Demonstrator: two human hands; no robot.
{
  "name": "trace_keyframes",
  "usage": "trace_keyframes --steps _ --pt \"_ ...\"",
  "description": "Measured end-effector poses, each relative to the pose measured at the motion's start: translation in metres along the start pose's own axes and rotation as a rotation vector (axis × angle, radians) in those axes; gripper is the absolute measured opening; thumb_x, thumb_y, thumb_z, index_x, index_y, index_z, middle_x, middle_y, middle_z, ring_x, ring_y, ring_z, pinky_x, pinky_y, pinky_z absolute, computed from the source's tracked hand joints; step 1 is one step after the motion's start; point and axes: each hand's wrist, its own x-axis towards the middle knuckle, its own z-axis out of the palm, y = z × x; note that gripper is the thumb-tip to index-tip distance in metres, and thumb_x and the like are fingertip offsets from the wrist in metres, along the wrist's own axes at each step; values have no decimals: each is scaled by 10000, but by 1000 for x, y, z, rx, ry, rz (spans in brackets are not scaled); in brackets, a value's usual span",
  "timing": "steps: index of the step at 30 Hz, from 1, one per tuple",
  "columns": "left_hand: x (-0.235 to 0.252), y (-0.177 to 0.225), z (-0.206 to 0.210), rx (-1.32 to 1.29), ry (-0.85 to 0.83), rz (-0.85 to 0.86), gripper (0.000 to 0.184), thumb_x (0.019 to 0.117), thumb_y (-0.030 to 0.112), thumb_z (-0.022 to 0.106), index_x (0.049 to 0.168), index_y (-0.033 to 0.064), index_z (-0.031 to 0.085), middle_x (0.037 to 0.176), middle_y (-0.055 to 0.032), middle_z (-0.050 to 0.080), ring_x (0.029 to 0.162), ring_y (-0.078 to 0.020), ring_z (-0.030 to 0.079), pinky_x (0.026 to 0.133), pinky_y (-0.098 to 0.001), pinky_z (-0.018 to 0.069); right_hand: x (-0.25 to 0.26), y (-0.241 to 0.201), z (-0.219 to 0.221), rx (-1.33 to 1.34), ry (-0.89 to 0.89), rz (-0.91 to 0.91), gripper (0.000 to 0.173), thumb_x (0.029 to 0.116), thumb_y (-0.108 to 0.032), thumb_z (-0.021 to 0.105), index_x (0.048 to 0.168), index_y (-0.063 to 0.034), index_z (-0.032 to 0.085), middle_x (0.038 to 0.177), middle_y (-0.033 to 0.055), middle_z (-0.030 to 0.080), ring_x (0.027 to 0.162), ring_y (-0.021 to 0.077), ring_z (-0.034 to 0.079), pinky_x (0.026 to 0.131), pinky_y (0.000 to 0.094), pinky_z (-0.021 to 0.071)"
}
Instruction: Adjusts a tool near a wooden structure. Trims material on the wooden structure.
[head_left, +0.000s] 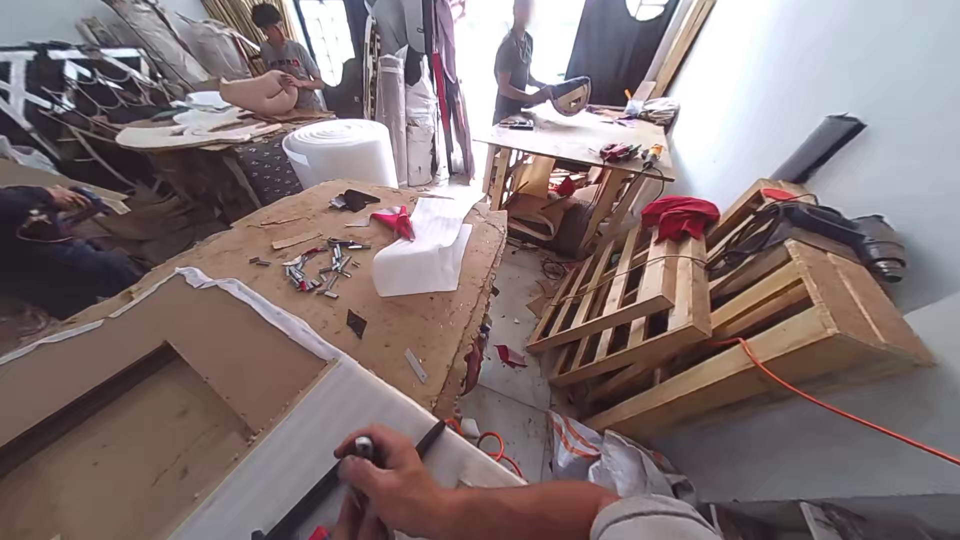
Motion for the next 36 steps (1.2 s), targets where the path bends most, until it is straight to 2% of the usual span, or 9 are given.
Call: trace_keyframes --steps 2,5,8,11,13,17,25,31,36 --pt "4 16 -2 97 -34 -26 286 1095 212 439 1278 4 508 1008 44 697 914 -37 690 869 -294 603 -2 -1 -3 -70 -19 -14 220 1000 -77 610 1176 48 652 982 75 689 813 65 641 763 252 562" --pt "-6 23 -29 283 -162 -132 315 1077 198 417 1237 -66 480 822 -24 623 676 -89 626 660 -318 585 -3 3 -27 -281 -141 91 233 972 -140 667 1132 23 713 929 91 721 766 101 658 734 311 568" --pt "-22 27 -48 477 -240 -284 406 1081 264 422 1284 -53 574 834 -120 676 677 -193 655 653 -435 581 -16 6 -47 -389 -292 287 228 972 -152 677 1120 12 732 866 89 730 681 124 667 652 324 583" --pt "-37 30 -47 451 -337 -405 390 1091 318 383 1274 57 608 832 -57 686 695 -160 681 669 -411 612 -40 20 -43 -361 -394 378 202 981 -93 639 1118 19 736 850 71 741 675 103 686 644 296 609" --pt "-52 28 -39 395 -407 -533 376 1106 317 362 1290 77 587 865 -54 673 739 -158 674 712 -412 599 -60 26 -42 -338 -460 474 221 1011 -83 585 1148 19 725 901 60 748 718 96 701 668 287 621" --pt "-59 24 -42 477 -391 -544 361 1108 308 355 1211 68 604 844 -64 637 747 -181 633 715 -433 551 -55 34 -59 -344 -540 561 308 1063 -101 458 1213 25 695 1020 74 760 800 128 741 721 324 656" --pt "-61 35 -39 617 -426 -591 371 1102 340 369 1241 85 600 899 -102 667 856 -268 665 786 -528 525 -46 34 -57 -760 -776 313 276 999 -254 595 1122 -83 774 938 15 760 784 43 698 721 243 593" --pt "-45 45 -23 756 -593 -642 373 1084 381 435 1220 68 585 949 -150 675 951 -350 672 826 -581 510 -41 28 -46 -1025 -994 98 242 933 -259 581 899 -95 755 773 40 714 666 150 679 589 360 537" --pt "-44 41 -10 841 -632 -640 365 1062 429 466 1091 95 611 819 -121 639 830 -349 667 711 -557 513 -44 30 -56 -1044 -1091 61 234 919 -248 567 831 -76 700 730 61 673 645 190 666 552 388 507"
